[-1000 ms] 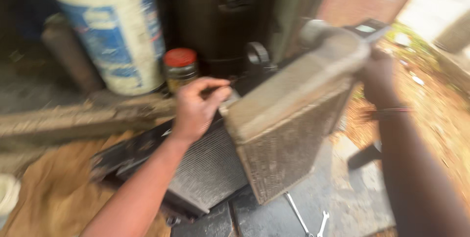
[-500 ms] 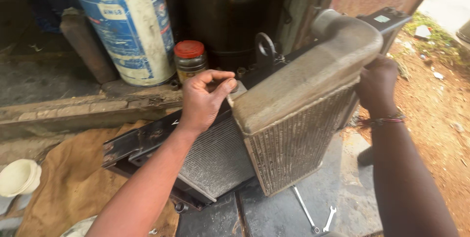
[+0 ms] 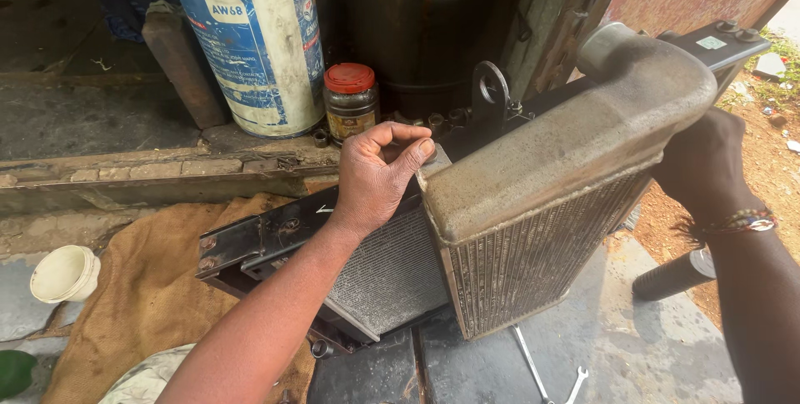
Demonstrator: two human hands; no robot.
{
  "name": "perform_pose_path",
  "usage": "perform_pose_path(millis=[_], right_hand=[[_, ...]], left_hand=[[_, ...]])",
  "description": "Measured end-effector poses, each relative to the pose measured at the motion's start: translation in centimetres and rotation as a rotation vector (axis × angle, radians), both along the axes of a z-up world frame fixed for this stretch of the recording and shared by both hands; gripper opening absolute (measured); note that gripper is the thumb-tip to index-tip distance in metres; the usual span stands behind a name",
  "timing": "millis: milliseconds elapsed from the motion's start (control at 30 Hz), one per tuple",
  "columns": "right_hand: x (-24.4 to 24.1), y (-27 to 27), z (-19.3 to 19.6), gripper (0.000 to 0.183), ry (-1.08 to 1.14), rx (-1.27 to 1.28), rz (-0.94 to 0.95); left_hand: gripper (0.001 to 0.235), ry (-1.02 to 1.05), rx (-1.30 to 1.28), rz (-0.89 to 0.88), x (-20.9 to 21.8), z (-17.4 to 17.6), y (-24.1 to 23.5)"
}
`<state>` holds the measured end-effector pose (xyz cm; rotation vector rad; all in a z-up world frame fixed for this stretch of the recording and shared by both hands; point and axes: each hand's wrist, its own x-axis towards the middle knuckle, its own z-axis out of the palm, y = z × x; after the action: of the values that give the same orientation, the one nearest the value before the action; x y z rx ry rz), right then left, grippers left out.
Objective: The person is repairing a vehicle radiator by hand. They insert a bolt into a mounting hole on the radiator's side tank and tighten it, then repeat the process on the opposite side.
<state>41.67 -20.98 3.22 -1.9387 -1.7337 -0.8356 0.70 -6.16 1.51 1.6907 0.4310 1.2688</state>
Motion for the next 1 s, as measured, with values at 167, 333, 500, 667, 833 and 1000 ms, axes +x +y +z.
perform_pose_path(millis=[167,333,500,667,833,1000], right_hand=[[-1.2,0.3,-0.2,0.032,0.568,0.043,0.055],[-2.6,1.3,-0.3,0.033,1.275,0.21,0.412],[-3.1,0.6,0.9,0.03,1.135,0.166,0.102],[-3.8,0.4,1.3,0.035,0.811,0.153,0.254],[-4.1,0.6,1.1,0.029,1.238,0.232,0.315],[-4.9,0.8,1.6,0.034,1.141,0.199,0.309]], left_hand=[[0.014,0.005,-0.007,0.021,-0.1,0.2,-0.5],[0.013,0.004,0.051,0.068,-0.2,0.6,-0.9],[0.012,-0.009,0.081,0.086,-0.2,0.9,-1.3],[0.012,-0.008,0.105,0.071,-0.3,0.8,-1.1],[0.012,0.001,0.127,0.076,-0.3,1.1,-0.9],[0.012,-0.009,0.176,0.088,-0.4,1.3,-1.1]])
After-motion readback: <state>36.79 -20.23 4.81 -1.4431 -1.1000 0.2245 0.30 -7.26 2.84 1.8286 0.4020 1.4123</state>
